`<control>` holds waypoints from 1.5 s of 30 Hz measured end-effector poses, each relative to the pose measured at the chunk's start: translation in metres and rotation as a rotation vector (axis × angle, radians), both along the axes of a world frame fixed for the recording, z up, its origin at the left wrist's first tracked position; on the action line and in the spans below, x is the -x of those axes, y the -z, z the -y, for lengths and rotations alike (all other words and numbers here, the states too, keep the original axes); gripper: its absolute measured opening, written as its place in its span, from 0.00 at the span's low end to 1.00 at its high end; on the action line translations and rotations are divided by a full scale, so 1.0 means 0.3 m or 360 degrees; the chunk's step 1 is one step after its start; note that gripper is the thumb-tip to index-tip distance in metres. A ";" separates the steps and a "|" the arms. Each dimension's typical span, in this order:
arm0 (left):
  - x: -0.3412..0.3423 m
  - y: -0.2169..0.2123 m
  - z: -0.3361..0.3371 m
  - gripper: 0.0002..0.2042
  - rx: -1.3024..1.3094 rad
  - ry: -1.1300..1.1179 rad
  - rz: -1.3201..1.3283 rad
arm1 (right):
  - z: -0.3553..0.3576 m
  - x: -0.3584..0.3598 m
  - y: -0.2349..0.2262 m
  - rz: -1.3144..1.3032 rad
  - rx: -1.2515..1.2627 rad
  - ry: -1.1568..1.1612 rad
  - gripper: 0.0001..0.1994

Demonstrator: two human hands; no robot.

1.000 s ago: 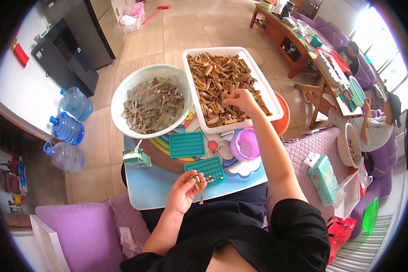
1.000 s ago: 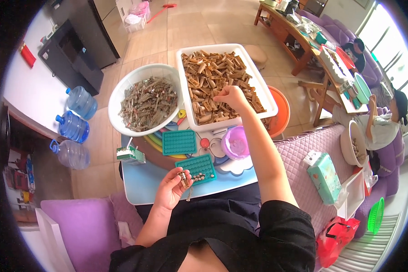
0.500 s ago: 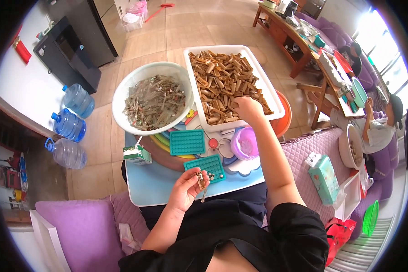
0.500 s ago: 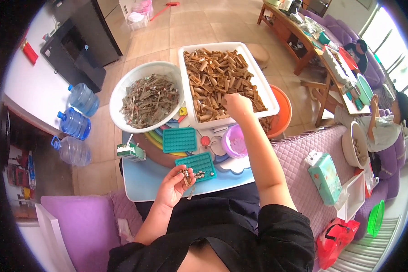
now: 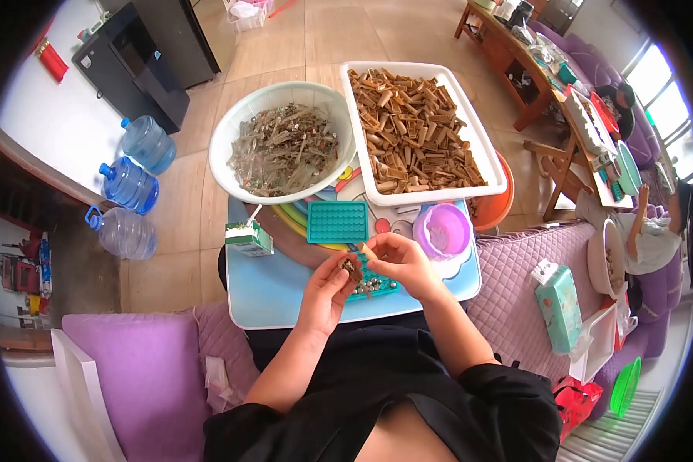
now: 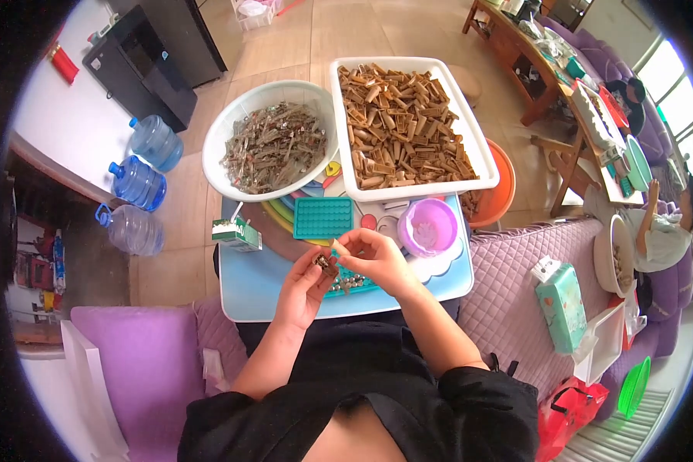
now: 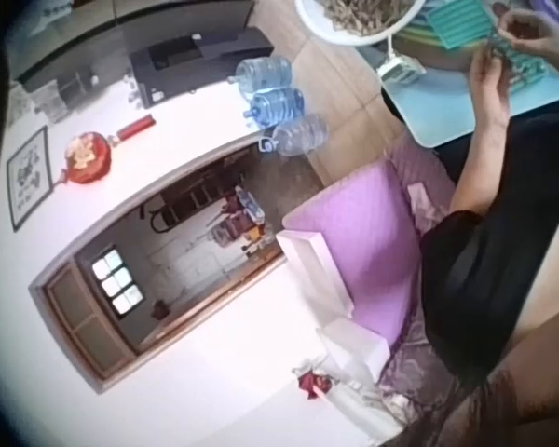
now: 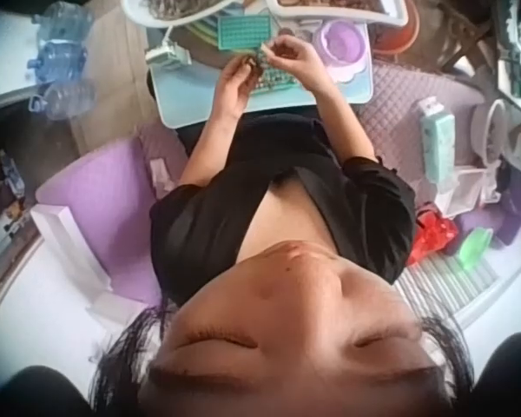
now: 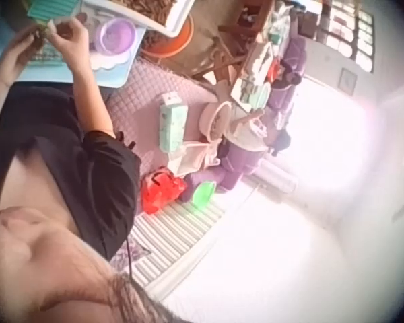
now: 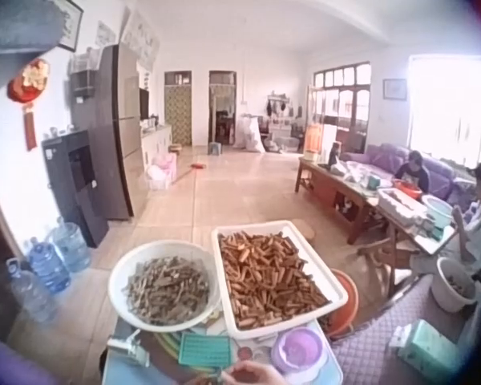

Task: The person assembles small wooden pieces and metal pins into finished parts by hand, taking components from a plastic tray and a storage bowl and fitting them together.

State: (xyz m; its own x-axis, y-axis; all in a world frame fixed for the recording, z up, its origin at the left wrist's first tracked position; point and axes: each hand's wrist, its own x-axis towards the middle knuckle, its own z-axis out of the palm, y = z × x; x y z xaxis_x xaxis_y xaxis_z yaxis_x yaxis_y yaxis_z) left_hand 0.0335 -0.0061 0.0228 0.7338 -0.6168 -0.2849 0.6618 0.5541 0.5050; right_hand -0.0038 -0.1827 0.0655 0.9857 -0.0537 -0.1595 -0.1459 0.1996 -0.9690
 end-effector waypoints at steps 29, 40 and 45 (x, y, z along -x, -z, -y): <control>0.054 -0.068 0.057 0.14 -0.0497 -0.0088 0.0782 | -0.101 0.076 0.055 0.0356 0.0847 0.0213 0.12; 0.054 -0.087 0.066 0.16 -0.0514 0.0095 0.1062 | -0.058 0.118 0.053 0.0431 0.1111 0.0017 0.13; 0.038 -0.056 0.044 0.14 -0.0629 0.0086 0.1198 | -0.010 0.125 0.038 0.0526 0.1204 0.0026 0.16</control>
